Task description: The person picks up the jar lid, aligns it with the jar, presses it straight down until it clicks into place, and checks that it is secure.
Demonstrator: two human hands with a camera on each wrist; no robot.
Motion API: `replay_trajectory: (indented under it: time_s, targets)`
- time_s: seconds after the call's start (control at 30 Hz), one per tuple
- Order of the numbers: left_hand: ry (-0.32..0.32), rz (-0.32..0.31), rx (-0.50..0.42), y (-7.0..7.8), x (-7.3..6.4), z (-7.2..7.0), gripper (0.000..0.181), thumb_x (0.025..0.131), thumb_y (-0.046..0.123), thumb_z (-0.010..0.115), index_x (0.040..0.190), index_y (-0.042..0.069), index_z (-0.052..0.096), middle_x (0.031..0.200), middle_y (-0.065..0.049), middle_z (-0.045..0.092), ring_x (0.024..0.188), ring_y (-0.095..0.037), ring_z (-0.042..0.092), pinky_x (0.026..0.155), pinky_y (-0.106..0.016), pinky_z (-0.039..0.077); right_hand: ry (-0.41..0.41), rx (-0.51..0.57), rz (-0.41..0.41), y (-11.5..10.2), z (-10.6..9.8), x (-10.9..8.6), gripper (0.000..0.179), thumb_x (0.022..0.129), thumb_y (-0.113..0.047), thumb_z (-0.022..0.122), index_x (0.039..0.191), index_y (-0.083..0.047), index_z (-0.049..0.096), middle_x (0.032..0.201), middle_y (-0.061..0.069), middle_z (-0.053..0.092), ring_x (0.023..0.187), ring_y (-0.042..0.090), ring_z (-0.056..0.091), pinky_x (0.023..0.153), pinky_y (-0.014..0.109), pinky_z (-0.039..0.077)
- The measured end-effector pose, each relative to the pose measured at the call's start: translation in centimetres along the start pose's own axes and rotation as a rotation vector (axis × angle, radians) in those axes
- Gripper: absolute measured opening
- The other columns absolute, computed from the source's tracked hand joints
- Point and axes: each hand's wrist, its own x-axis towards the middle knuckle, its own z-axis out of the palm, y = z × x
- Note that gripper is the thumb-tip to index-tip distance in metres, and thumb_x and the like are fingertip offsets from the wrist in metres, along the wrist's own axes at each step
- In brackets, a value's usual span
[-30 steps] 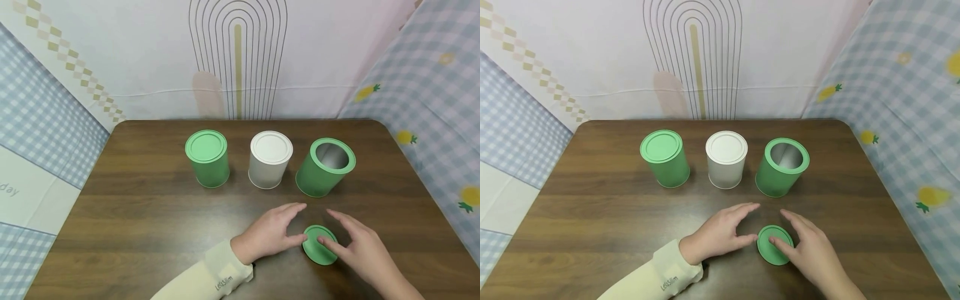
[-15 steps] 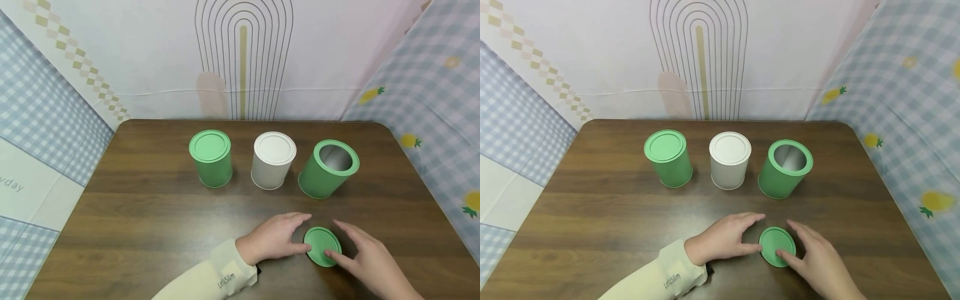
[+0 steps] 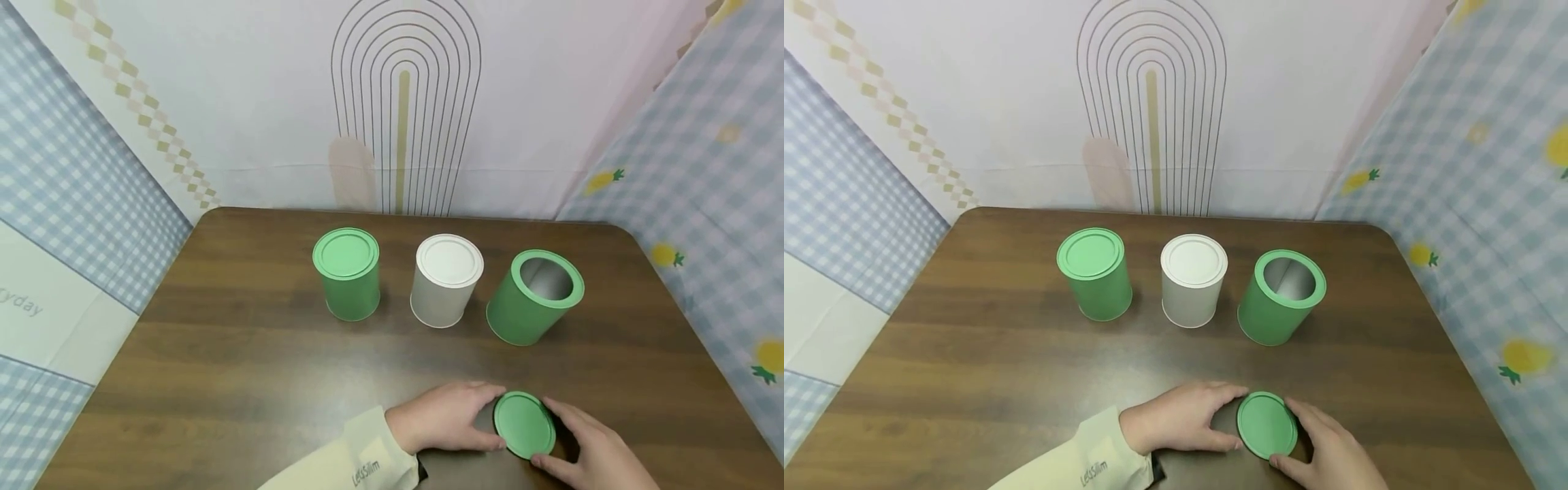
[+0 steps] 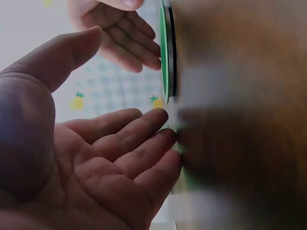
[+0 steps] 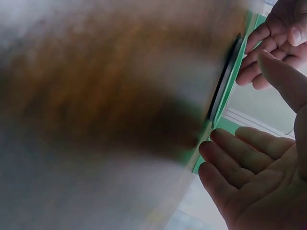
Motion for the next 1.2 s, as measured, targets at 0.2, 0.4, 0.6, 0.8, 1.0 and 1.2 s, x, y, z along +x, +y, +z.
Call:
replay_trajectory:
  time_s: [0.2, 0.4, 0.6, 0.8, 1.0, 1.2]
  targets:
    - [0.012, 0.022, 0.005, 0.0, 0.0, 0.4, 0.061, 0.090, 0.046, 0.071, 0.139, 0.013, 0.057, 0.138, 0.007, 0.059, 0.128, -0.004, 0.052, 0.105, -0.015, 0.039, -0.069, -0.012, -0.076, 1.2, 0.6, 0.2, 0.085, 0.071, -0.046, 0.089, 0.135, 0.000, 0.058, 0.128, 0.014, 0.063, 0.107, 0.037, 0.064, 0.078, 0.044, 0.056]
    - [0.010, 0.020, -0.004, 0.1, -0.3, 0.5, 0.057, 0.090, 0.047, 0.071, 0.135, 0.015, 0.061, 0.132, 0.010, 0.062, 0.122, -0.001, 0.056, 0.099, -0.013, 0.042, -0.016, -0.052, -0.204, 2.2, 1.2, 0.1, 0.082, 0.069, -0.039, 0.091, 0.132, 0.003, 0.059, 0.124, 0.014, 0.065, 0.104, 0.037, 0.063, 0.075, 0.034, 0.056]
    - [0.021, 0.049, 0.004, 0.0, -0.3, 0.3, 0.054, 0.089, 0.045, 0.073, 0.133, 0.017, 0.062, 0.128, 0.012, 0.063, 0.115, 0.001, 0.058, 0.096, -0.012, 0.043, 0.048, -0.068, -0.311, 2.9, 1.7, 0.3, 0.081, 0.068, -0.037, 0.092, 0.132, -0.001, 0.059, 0.121, 0.012, 0.065, 0.105, 0.021, 0.063, 0.074, 0.031, 0.054]
    - [0.030, 0.067, 0.003, 0.0, -0.2, 0.3, 0.053, 0.089, 0.045, 0.073, 0.133, 0.017, 0.062, 0.128, 0.013, 0.063, 0.115, 0.002, 0.058, 0.095, -0.011, 0.042, 0.122, -0.090, -0.360, 3.1, 1.8, 0.4, 0.081, 0.066, -0.037, 0.093, 0.131, -0.002, 0.060, 0.119, 0.008, 0.066, 0.105, 0.016, 0.062, 0.074, 0.030, 0.054]
    - [0.037, 0.046, -0.013, 0.0, -0.2, 0.3, 0.053, 0.088, 0.043, 0.075, 0.131, 0.016, 0.063, 0.125, 0.012, 0.065, 0.112, 0.002, 0.058, 0.093, -0.011, 0.043, 0.051, -0.107, -0.269, 2.6, 1.5, 0.3, 0.082, 0.071, -0.045, 0.089, 0.134, -0.002, 0.058, 0.122, 0.008, 0.066, 0.104, 0.026, 0.063, 0.076, 0.032, 0.055]
    - [0.052, 0.030, -0.027, -0.1, -0.2, 0.3, 0.053, 0.086, 0.043, 0.077, 0.129, 0.016, 0.064, 0.122, 0.011, 0.066, 0.111, 0.002, 0.059, 0.093, -0.011, 0.043, 0.025, -0.091, -0.173, 1.5, 1.1, 0.2, 0.085, 0.069, -0.048, 0.089, 0.135, -0.006, 0.059, 0.122, 0.004, 0.066, 0.102, 0.028, 0.065, 0.074, 0.032, 0.055]
